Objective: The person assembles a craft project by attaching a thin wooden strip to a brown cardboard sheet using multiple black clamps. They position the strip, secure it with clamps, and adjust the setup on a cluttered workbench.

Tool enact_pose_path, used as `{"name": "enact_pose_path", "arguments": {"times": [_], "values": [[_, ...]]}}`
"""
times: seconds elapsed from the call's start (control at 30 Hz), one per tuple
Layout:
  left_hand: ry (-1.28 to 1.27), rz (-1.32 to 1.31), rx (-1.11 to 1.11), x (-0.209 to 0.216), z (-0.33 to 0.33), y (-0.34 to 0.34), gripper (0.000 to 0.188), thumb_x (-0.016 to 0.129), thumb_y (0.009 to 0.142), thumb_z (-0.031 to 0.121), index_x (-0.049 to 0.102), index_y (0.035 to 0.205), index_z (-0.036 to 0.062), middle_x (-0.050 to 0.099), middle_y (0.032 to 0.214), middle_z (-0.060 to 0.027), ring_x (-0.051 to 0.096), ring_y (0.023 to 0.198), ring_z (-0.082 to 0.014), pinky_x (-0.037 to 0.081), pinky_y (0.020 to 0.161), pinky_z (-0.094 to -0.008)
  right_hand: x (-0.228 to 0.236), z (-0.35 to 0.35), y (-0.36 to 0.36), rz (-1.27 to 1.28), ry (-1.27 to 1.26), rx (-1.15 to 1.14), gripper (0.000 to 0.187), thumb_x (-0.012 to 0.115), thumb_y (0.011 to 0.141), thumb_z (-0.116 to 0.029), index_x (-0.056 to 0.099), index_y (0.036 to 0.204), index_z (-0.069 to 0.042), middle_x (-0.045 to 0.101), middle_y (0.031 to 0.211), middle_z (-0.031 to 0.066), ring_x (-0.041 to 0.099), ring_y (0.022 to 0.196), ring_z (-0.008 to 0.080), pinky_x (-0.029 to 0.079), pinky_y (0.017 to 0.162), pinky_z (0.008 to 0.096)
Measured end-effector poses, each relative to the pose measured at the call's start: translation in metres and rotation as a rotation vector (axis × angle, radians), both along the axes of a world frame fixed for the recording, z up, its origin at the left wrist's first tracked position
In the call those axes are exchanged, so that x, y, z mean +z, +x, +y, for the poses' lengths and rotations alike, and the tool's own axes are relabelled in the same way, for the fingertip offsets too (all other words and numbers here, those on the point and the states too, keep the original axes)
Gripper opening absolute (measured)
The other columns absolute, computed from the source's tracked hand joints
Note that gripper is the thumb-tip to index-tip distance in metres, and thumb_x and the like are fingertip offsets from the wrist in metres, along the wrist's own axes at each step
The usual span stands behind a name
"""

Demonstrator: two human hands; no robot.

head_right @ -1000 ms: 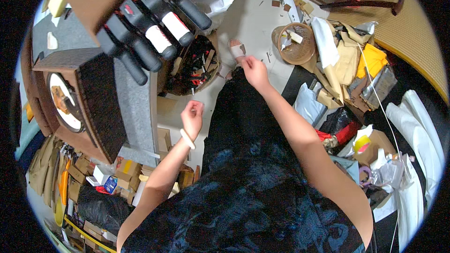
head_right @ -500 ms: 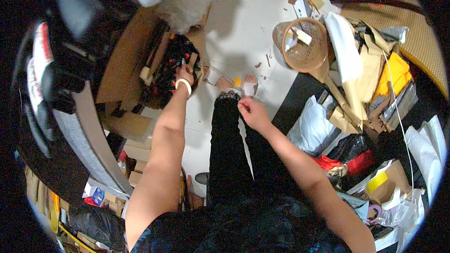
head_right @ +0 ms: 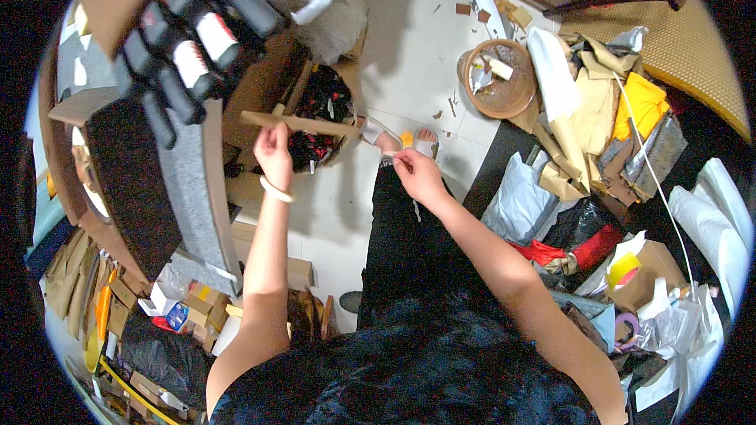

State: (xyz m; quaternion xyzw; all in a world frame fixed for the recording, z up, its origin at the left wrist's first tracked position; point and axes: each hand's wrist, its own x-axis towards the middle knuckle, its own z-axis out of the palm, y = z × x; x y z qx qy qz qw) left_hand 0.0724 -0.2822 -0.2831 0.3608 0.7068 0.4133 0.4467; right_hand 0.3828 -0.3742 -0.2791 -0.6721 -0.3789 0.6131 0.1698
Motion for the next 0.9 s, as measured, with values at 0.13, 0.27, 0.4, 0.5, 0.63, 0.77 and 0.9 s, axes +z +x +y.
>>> {"name": "enact_pose_path", "arguments": {"times": [0.13, 0.27, 0.4, 0.5, 0.63, 0.77, 0.9], "values": [[-0.049, -0.45, 0.193, 0.123, -0.018, 0.066, 0.015, 0.065, 0.1, 0.015, 0.062, 0.108, 0.0023, 0.071, 0.093, -0.005, 0.066, 0.085, -0.0112, 0.054, 0.08, -0.0272, 0.108, 0.067, -0.027, -0.27, 0.62, -0.029, 0.023, 0.069, 0.095, -0.019, 0.067, 0.109, -0.001, 0.069, 0.106, 0.0135, 0.069, 0.093, 0.0245, 0.053, 0.088, 0.0339], [-0.053, -0.675, 0.31, 0.204, -0.023, 0.096, 0.021, 0.064, 0.1, 0.013, 0.058, 0.117, 0.0018, 0.07, 0.103, -0.0067, 0.066, 0.089, -0.0153, 0.054, 0.082, -0.0288, 0.148, 0.098, 0.016, 0.077, 0.202, -0.104, 0.018, 0.073, 0.093, -0.017, 0.069, 0.099, 0.0, 0.07, 0.098, 0.0067, 0.066, 0.094, 0.0143, 0.053, 0.087, 0.0306], [0.024, -0.601, 0.041, 0.264, -0.005, 0.098, 0.022, 0.05, 0.105, 0.018, 0.063, 0.11, 0.0012, 0.066, 0.115, -0.0124, 0.06, 0.113, -0.0205, 0.041, 0.106, -0.0353, 0.205, 0.164, 0.036, 0.101, 0.379, 0.331, 0.023, 0.074, 0.093, -0.025, 0.07, 0.092, -0.003, 0.067, 0.092, 0.0036, 0.066, 0.093, 0.0144, 0.052, 0.083, 0.0312], [0.175, -0.62, 0.055, 0.284, 0.026, 0.082, 0.03, 0.044, 0.108, 0.023, 0.061, 0.097, 0.001, 0.067, 0.1, -0.0124, 0.062, 0.106, -0.0223, 0.042, 0.108, -0.0416, 0.215, 0.231, 0.011, 0.07, 0.356, 0.162, 0.026, 0.064, 0.101, -0.024, 0.068, 0.116, -0.003, 0.068, 0.114, 0.0061, 0.064, 0.103, 0.0144, 0.05, 0.093, 0.0311], [0.143, -0.774, 0.105, 0.309, 0.06, 0.059, 0.035, 0.041, 0.109, 0.027, 0.054, 0.086, 0.0044, 0.04, 0.062, -0.0007, 0.045, 0.061, -0.015, 0.052, 0.091, -0.0447, 0.212, 0.307, -0.056, 0.133, 0.192, 0.221, 0.085, 0.05, 0.095, -0.071, 0.056, 0.137, 0.002, 0.064, 0.129, 0.016, 0.057, 0.121, 0.0226, 0.043, 0.105, 0.0362], [0.104, -0.747, 0.175, 0.322, 0.074, 0.052, 0.03, 0.047, 0.108, 0.024, 0.054, 0.085, 0.0051, 0.034, 0.059, 0.0025, 0.037, 0.056, -0.011, 0.051, 0.075, -0.036, 0.197, 0.332, -0.099, 0.274, 0.22, 0.235, 0.09, 0.053, 0.091, -0.075, 0.062, 0.126, 0.007, 0.069, 0.118, 0.0189, 0.063, 0.11, 0.0254, 0.048, 0.098, 0.0375], [0.108, -0.711, 0.281, 0.325, 0.083, 0.058, 0.026, 0.05, 0.107, 0.02, 0.054, 0.086, 0.0053, 0.033, 0.059, 0.0035, 0.037, 0.056, -0.0098, 0.049, 0.07, -0.0342, 0.176, 0.33, -0.104, 0.032, 0.245, 0.241, 0.095, 0.06, 0.085, -0.076, 0.06, 0.125, 0.01, 0.069, 0.114, 0.0278, 0.068, 0.108, 0.036, 0.051, 0.095, 0.0424]]}}
